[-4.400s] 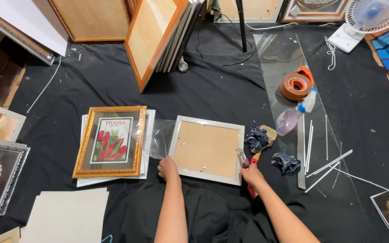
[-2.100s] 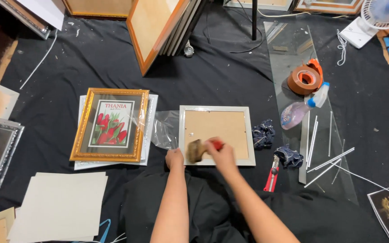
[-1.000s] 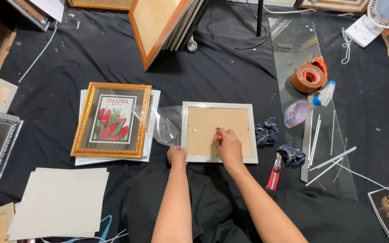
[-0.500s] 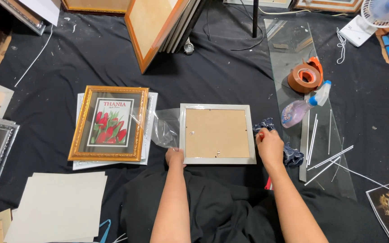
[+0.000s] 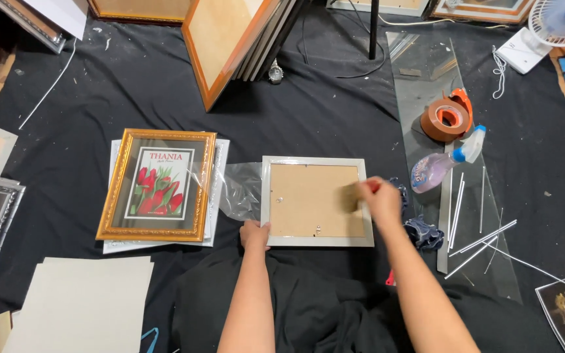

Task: Cleaning and preparing a picture frame and glass using a brush and a utility knife.

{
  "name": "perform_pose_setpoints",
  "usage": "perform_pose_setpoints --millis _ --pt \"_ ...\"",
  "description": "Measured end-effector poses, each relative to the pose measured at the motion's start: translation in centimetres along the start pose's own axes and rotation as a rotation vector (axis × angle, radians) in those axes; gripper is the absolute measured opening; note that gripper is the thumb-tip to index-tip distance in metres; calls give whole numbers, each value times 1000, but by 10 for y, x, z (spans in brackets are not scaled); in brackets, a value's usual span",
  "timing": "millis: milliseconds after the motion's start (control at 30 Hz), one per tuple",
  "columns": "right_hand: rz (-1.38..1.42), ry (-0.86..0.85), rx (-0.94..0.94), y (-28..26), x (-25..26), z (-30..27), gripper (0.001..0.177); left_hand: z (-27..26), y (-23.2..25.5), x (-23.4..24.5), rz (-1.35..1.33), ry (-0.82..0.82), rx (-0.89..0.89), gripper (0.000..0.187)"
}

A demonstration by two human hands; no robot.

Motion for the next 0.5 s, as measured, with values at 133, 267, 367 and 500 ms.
perform_pose_setpoints --millis 133,267,367,500 --pt "-331 248 115 -20 5 3 10 8 -1 -3 33 14 -5 39" --pt "209 -125 20 -84 -60 -37 21 -5 -1 2 43 6 28 38" --pt "408 -233 10 -104 -91 -31 18 -4 6 3 34 5 26 37" --pt "322 -71 36 -45 -91 39 19 -8 6 4 45 11 36 36"
Point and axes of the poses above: each hand's wrist, its own z-axis towards the middle knuckle, its own x-axis out of the back of the hand, y = z × x, the point moved 2 cm from there along z, towards the middle knuckle, and after that the axes turned 4 degrees about -x, right-handed, at the moved point
